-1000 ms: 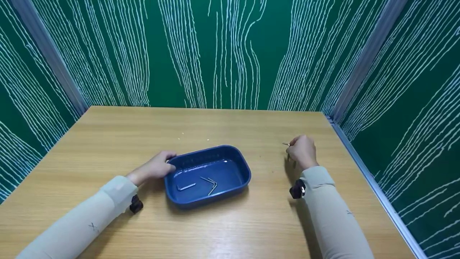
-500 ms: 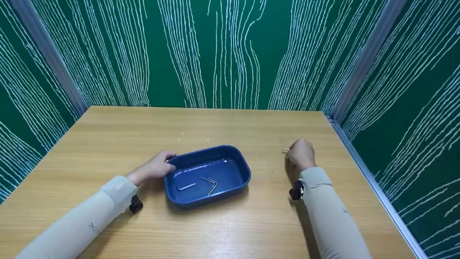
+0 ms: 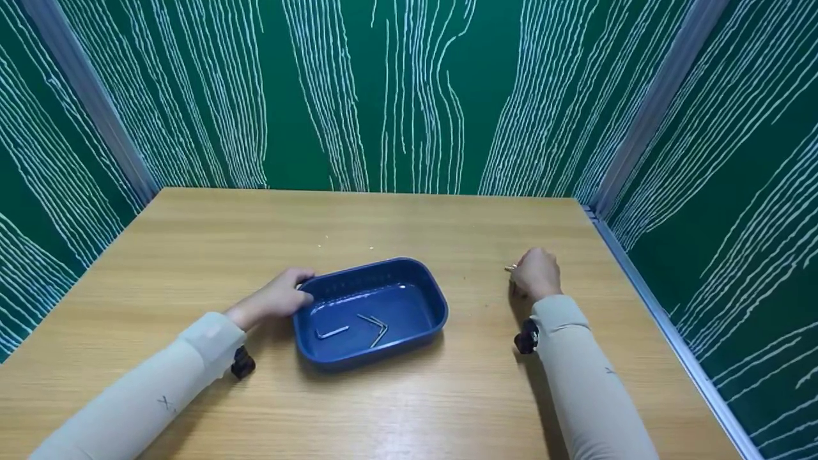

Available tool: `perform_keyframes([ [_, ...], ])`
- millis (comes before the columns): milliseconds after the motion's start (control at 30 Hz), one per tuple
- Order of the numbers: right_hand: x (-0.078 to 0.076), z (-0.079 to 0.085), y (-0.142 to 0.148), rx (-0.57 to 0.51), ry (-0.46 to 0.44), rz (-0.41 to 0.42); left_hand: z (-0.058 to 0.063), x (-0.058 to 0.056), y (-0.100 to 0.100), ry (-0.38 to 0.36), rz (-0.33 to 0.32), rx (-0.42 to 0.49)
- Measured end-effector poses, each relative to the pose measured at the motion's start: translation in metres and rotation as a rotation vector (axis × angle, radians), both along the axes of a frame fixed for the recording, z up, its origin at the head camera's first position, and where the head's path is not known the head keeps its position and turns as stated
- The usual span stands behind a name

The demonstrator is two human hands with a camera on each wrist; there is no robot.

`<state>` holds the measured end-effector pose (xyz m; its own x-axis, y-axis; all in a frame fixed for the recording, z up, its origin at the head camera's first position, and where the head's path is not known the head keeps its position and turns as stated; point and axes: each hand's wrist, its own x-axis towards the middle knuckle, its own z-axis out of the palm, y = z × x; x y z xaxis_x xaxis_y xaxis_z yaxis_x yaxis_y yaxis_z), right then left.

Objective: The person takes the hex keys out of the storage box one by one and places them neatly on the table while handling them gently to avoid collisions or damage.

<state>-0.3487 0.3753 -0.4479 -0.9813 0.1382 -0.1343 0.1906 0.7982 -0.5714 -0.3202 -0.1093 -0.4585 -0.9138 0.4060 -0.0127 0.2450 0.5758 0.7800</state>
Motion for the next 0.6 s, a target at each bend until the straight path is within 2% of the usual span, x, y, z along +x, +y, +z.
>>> perform_keyframes([
  [267, 0.0001, -0.0011, 0.0003, 0.02, -0.007, 0.025, -0.0021, -0.0012, -0.0005, -0.003, -0.008, 0.029],
  [600, -0.0013, -0.0018, 0.0005, -0.008, -0.031, 0.021, -0.0022, -0.0022, -0.0014, 0.008, -0.005, 0.02],
])
